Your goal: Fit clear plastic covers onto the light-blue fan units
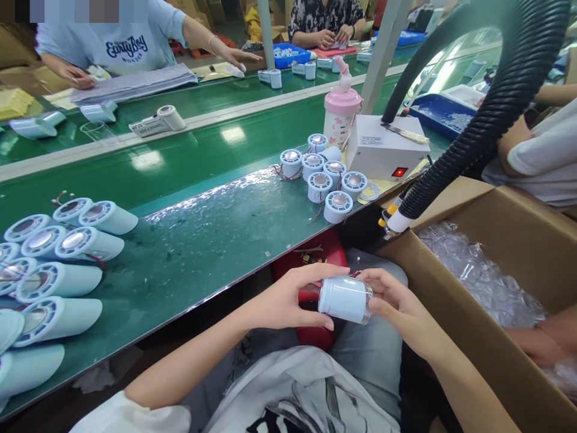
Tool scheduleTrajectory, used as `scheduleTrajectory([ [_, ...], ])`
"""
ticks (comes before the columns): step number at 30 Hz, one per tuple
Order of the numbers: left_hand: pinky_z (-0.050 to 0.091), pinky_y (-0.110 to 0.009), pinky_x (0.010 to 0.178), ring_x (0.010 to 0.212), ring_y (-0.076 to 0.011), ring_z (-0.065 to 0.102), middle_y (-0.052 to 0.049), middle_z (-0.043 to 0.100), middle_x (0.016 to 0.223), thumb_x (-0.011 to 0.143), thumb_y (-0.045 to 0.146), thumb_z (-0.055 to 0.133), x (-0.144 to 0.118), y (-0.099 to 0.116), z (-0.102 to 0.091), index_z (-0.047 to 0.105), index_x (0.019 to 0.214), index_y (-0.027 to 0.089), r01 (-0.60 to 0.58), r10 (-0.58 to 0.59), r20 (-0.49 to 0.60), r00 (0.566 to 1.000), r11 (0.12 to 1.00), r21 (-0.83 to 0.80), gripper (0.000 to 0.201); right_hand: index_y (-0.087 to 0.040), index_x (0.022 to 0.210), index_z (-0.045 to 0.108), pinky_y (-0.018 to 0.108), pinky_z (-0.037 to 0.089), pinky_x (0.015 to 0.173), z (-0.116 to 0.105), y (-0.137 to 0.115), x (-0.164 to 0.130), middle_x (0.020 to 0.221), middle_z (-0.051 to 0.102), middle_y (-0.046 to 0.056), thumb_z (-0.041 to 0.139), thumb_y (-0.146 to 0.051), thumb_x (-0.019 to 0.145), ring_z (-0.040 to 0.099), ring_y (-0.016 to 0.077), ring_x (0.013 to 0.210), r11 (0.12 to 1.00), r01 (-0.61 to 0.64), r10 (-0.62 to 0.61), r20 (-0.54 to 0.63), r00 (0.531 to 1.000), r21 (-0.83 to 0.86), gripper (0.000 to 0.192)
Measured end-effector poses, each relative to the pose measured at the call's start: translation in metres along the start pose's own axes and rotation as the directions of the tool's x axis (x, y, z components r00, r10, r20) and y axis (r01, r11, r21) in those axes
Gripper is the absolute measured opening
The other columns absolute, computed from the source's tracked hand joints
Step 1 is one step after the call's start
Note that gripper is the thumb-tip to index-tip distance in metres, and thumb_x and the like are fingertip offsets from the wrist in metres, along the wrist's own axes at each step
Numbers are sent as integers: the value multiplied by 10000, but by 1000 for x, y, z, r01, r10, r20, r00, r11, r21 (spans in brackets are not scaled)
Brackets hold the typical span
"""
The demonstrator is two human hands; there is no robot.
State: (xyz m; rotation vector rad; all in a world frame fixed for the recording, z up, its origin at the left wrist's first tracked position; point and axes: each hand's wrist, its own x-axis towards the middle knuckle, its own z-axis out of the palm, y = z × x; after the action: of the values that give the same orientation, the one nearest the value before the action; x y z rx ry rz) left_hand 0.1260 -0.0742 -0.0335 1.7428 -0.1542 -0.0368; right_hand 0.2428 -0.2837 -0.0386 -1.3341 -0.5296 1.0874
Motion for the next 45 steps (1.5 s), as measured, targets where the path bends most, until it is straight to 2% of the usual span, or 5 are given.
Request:
scheduleTrajectory([
  [12, 488, -357, 1019, 1312, -266, 488, -111, 519, 1410, 691, 185, 809, -2, -1, -1, 490, 1377, 269, -22, 22, -11, 1000, 1000, 14, 762, -204, 1020, 476, 206, 528, 473, 6, 8, 7, 645, 652, -20, 626, -614, 818, 663, 146, 554, 981, -136, 145, -56, 988, 138, 481],
  [25, 501, -377, 1004, 1306, -285, 499, -131, 503, 1428, 669, 160, 821, -3, -3, 5, 495, 1378, 271, -32, 30, -15, 999, 989, -147, 788, -200, 804, 473, 125, 140, 317, 16, 7, 13, 457, 530, -70, 563, -728, 759, 347, 30, 290, 935, -283, 304, -71, 950, 215, 538],
  [36, 565, -288, 842, 1152, -239, 580, -108, 530, 1323, 723, 177, 780, -5, 5, 9, 543, 1319, 281, -11, 5, -39, 999, 989, -147, 650, -126, 681, 591, 136, 57, 288, 13, 3, 12, 469, 599, 32, 403, -819, 770, 264, -1, 240, 842, -496, 456, 210, 865, 214, 724],
  [41, 566, -297, 822, 1024, -208, 625, -105, 554, 1265, 754, 225, 759, -6, 11, 9, 495, 1342, 254, 118, -132, -40, 991, 962, -248, 646, -219, 1176, 535, 226, 491, 452, 9, 12, 3, 980, 694, 109, 484, -785, 776, 646, 163, 627, 999, 33, -34, -46, 998, -30, 695],
  [45, 557, -269, 734, 912, -183, 643, -93, 602, 1182, 762, 271, 754, -5, 12, 7, 480, 1348, 245, 189, -202, -12, 979, 933, -307, 647, -393, 1334, 436, 508, 444, 1032, 0, 13, -3, 1524, 362, 51, 716, -333, 836, 471, 301, 1299, 674, 522, -556, 106, 824, -523, 574],
])
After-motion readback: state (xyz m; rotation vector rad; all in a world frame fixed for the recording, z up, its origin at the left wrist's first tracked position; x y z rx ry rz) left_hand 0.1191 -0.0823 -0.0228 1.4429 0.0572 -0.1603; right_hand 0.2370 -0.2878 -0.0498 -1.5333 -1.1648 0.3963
